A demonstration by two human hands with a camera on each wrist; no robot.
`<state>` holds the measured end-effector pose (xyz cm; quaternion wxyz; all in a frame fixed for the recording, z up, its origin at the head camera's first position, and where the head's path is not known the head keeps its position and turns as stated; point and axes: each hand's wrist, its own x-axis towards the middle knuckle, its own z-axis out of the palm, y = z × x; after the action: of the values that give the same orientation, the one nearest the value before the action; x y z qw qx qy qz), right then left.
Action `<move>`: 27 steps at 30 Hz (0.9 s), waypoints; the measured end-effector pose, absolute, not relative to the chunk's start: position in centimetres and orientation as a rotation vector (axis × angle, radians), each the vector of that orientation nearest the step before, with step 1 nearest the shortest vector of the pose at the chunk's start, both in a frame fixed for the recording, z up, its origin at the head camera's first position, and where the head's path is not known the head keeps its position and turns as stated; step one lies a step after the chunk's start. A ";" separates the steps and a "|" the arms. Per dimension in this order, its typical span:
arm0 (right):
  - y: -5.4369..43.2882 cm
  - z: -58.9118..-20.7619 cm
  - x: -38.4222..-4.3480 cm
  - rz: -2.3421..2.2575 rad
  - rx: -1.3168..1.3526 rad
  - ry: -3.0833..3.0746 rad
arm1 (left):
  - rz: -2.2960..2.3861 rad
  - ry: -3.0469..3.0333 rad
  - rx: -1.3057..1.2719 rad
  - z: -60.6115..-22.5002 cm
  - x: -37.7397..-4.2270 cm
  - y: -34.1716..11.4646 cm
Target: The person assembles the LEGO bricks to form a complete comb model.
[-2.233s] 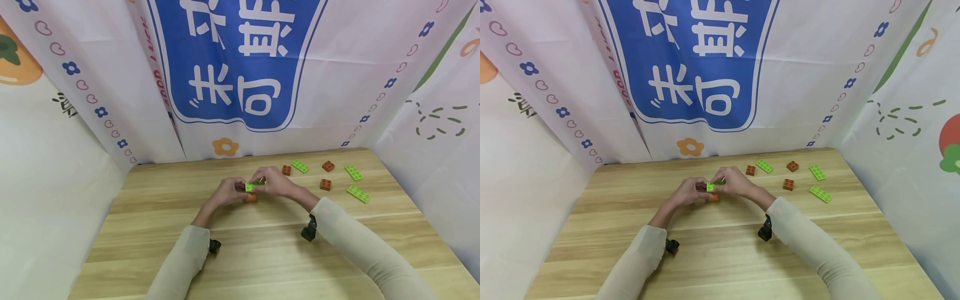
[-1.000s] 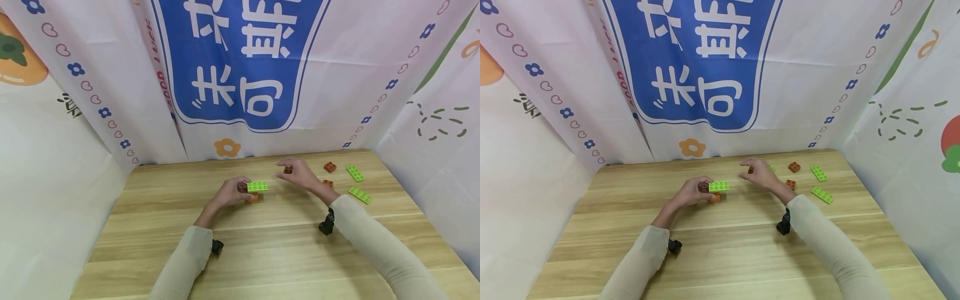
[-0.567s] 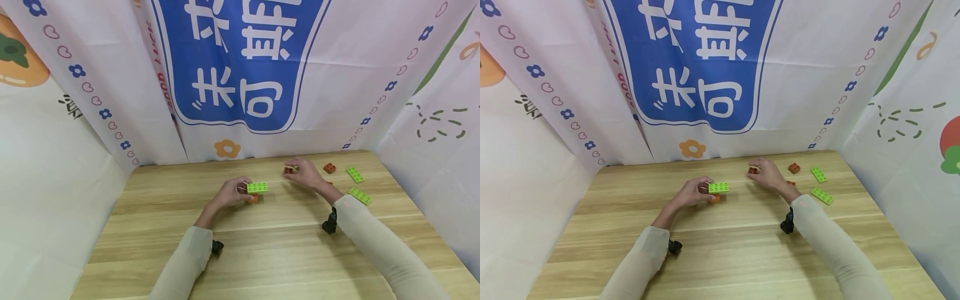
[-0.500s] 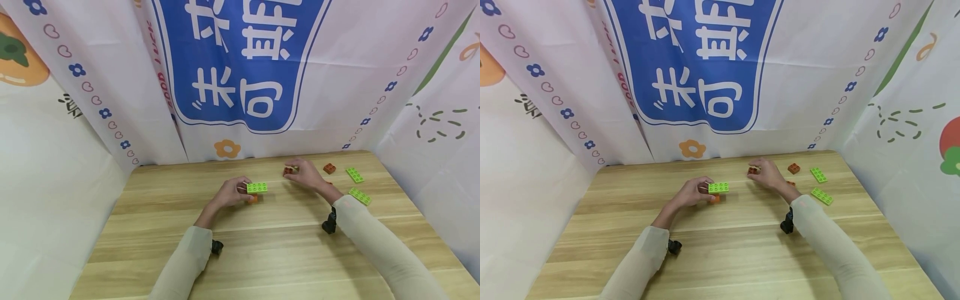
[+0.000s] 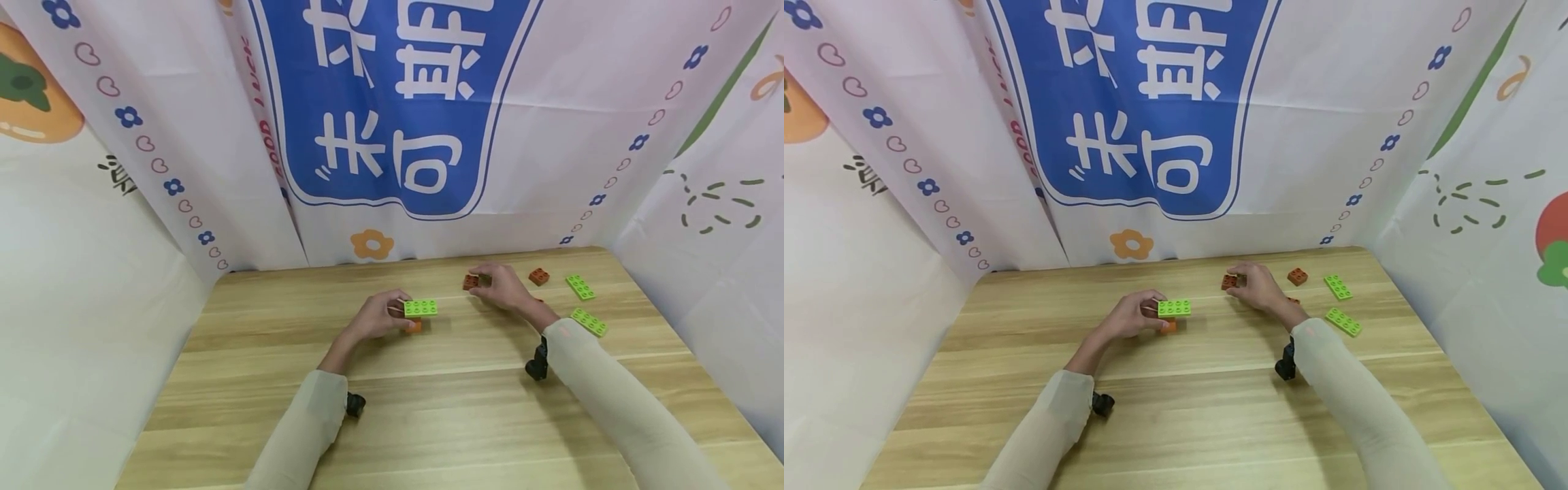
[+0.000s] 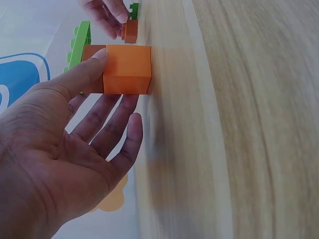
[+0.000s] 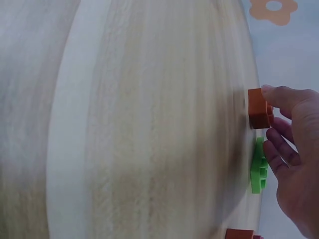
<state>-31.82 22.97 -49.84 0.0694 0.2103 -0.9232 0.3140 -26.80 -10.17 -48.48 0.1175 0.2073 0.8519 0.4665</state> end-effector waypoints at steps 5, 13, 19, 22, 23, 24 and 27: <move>23.0 -50.4 -32.2 0.959 0.612 -2.791 | 1.368 2.491 0.581 -48.5 -26.9 -10.2; 22.9 -50.7 -32.2 0.970 0.614 -2.785 | 1.392 2.475 0.558 -48.5 -26.7 -10.1; 22.7 -50.7 -32.0 0.992 0.613 -2.780 | 1.403 2.467 0.581 -48.5 -26.7 -10.0; 22.6 -50.7 -31.9 0.998 0.604 -2.790 | 1.401 2.466 0.593 -48.5 -26.6 -10.0; 22.6 -50.7 -31.9 1.000 0.605 -2.792 | 1.401 2.465 0.596 -48.5 -26.6 -10.1; 22.6 -50.7 -31.9 0.998 0.607 -2.793 | 1.402 2.463 0.595 -48.5 -26.6 -10.1; 22.5 -50.5 -31.9 0.999 0.616 -2.790 | 1.408 2.461 0.606 -48.5 -26.6 -10.2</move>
<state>-31.92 22.54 -50.48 0.0572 0.2033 -0.9203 0.3294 -26.64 -10.16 -48.45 0.1209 0.2075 0.8425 0.4821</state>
